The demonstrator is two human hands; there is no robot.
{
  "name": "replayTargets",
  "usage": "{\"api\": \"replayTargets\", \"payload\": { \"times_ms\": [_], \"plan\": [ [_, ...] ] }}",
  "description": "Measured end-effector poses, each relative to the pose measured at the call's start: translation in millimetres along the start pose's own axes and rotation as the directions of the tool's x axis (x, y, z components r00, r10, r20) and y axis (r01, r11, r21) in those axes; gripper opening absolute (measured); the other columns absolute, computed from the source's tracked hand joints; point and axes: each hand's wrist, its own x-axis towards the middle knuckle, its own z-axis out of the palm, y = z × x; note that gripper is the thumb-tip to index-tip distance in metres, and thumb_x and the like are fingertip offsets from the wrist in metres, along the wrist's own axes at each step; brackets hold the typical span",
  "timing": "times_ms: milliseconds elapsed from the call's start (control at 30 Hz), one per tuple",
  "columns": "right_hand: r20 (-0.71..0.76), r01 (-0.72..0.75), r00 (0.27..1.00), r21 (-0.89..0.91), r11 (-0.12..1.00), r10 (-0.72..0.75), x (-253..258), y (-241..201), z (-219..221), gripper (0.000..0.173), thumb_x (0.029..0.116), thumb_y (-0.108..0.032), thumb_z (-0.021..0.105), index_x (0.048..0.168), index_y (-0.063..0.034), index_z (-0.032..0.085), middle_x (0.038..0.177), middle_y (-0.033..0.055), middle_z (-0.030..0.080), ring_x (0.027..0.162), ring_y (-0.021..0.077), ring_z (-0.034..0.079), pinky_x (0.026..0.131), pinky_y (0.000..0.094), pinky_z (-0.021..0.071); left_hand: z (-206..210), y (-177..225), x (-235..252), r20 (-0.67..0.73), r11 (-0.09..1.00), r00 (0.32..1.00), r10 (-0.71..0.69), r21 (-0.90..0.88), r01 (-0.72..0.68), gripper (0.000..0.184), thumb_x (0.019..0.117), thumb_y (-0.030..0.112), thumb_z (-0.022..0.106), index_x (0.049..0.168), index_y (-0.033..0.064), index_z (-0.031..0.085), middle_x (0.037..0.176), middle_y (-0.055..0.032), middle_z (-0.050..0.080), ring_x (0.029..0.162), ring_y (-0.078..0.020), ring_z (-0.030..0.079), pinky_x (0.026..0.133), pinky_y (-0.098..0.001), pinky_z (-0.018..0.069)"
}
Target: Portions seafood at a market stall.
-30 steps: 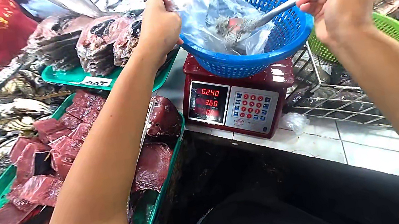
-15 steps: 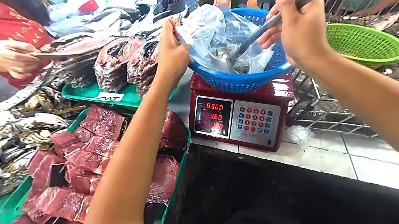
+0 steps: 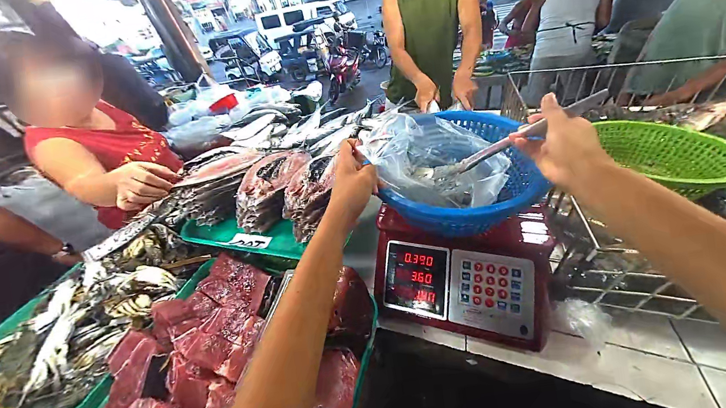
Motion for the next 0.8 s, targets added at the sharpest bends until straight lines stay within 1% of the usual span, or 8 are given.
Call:
{"api": "replayTargets", "payload": {
  "times_ms": [100,233,300,367,500,567,667,800],
  "plan": [
    [-0.013,0.045,0.999,0.018,0.999,-0.044,-1.6,-7.0,-9.7,0.039,0.1109,-0.04,0.041,0.119,-0.0019,0.048,0.088,0.0023,0.056,0.062,0.008,0.062,0.061,0.0246,0.0587,-2.4,4.8,-4.7,-0.014,0.999,0.999,-0.037,-0.019,0.037,0.034,0.0916,-0.008,0.046,0.122,0.0049,0.041,0.071,-0.0033,0.05,0.049,-0.0088,0.05,0.049,-0.0253,0.0464],
    [0.029,0.178,0.984,-0.026,0.984,-0.177,-7.7,-22.4,-19.8,0.032,0.1121,-0.037,0.037,0.108,-0.0072,0.048,0.075,-0.0056,0.058,0.056,0.0033,0.062,0.059,0.0212,0.0588,0.6,16.8,-1.2,-0.056,0.996,0.994,-0.094,-0.011,0.094,0.032,0.0921,-0.012,0.045,0.122,-0.0013,0.038,0.074,-0.0016,0.046,0.051,-0.0054,0.049,0.053,-0.023,0.0478],
    [0.073,0.255,0.965,-0.048,0.966,-0.251,-10.4,-30.9,-24.8,0.03,0.1128,-0.036,0.035,0.104,-0.0099,0.048,0.074,-0.0079,0.058,0.057,0.0023,0.063,0.061,0.0212,0.0596,1.0,21.1,2.0,-0.048,0.993,0.994,-0.102,0.047,0.105,0.035,0.0945,-0.009,0.045,0.128,-0.0028,0.037,0.076,-0.0018,0.047,0.052,-0.005,0.049,0.054,-0.0229,0.0484],
    [0.091,0.293,0.954,-0.085,0.952,-0.285,-13.5,-36.6,-30.3,0.031,0.1134,-0.036,0.032,0.105,-0.0103,0.048,0.075,-0.0078,0.06,0.061,0.0029,0.064,0.064,0.0221,0.0601,2.4,25.1,0.3,-0.029,0.987,0.993,-0.115,0.107,0.118,0.037,0.0963,-0.006,0.046,0.132,-0.0027,0.036,0.083,-0.0037,0.049,0.056,-0.0063,0.05,0.055,-0.0242,0.0484],
    [0.085,0.338,0.94,-0.084,0.938,-0.331,-9.6,-46.3,-35.9,0.028,0.1131,-0.037,0.033,0.105,-0.0124,0.045,0.077,-0.0065,0.058,0.063,0.0035,0.065,0.065,0.0203,0.0601,4.6,29.4,3.2,-0.018,0.988,0.996,-0.087,0.127,0.089,0.044,0.0874,-0.012,0.044,0.129,-0.0015,0.036,0.09,-0.007,0.049,0.057,-0.0071,0.05,0.053,-0.0241,0.0481],
    [0.077,0.358,0.932,-0.059,0.932,-0.353,-5.7,-47.8,-37.1,0.028,0.113,-0.036,0.034,0.105,-0.0119,0.045,0.077,-0.005,0.058,0.061,0.0043,0.064,0.063,0.0203,0.0598,5.5,31.7,4.0,-0.025,0.991,0.996,-0.083,0.106,0.085,0.043,0.0854,-0.015,0.044,0.126,0.0002,0.037,0.09,-0.0061,0.048,0.055,-0.0067,0.048,0.051,-0.0226,0.0467],
    [0.06,0.365,0.93,-0.052,0.93,-0.362,-4.2,-47.7,-38.1,0.028,0.1131,-0.035,0.034,0.104,-0.0107,0.046,0.074,-0.0041,0.058,0.061,0.0059,0.065,0.063,0.0215,0.0603,6.1,29.7,4.7,-0.028,0.993,0.997,-0.078,0.088,0.08,0.036,0.087,-0.014,0.044,0.118,0.0035,0.038,0.085,-0.0035,0.046,0.053,-0.0057,0.047,0.05,-0.0215,0.0463],
    [0.061,0.363,0.931,-0.037,0.931,-0.36,-5.3,-48.7,-35.6,0.028,0.1133,-0.035,0.033,0.105,-0.0103,0.045,0.074,-0.0035,0.059,0.061,0.0062,0.066,0.064,0.0217,0.0604,4.0,30.2,6.0,-0.028,0.991,0.996,-0.082,0.107,0.085,0.039,0.0862,-0.013,0.044,0.121,0.003,0.039,0.089,-0.0048,0.046,0.058,-0.0072,0.05,0.052,-0.0235,0.0477]
  ]
}}
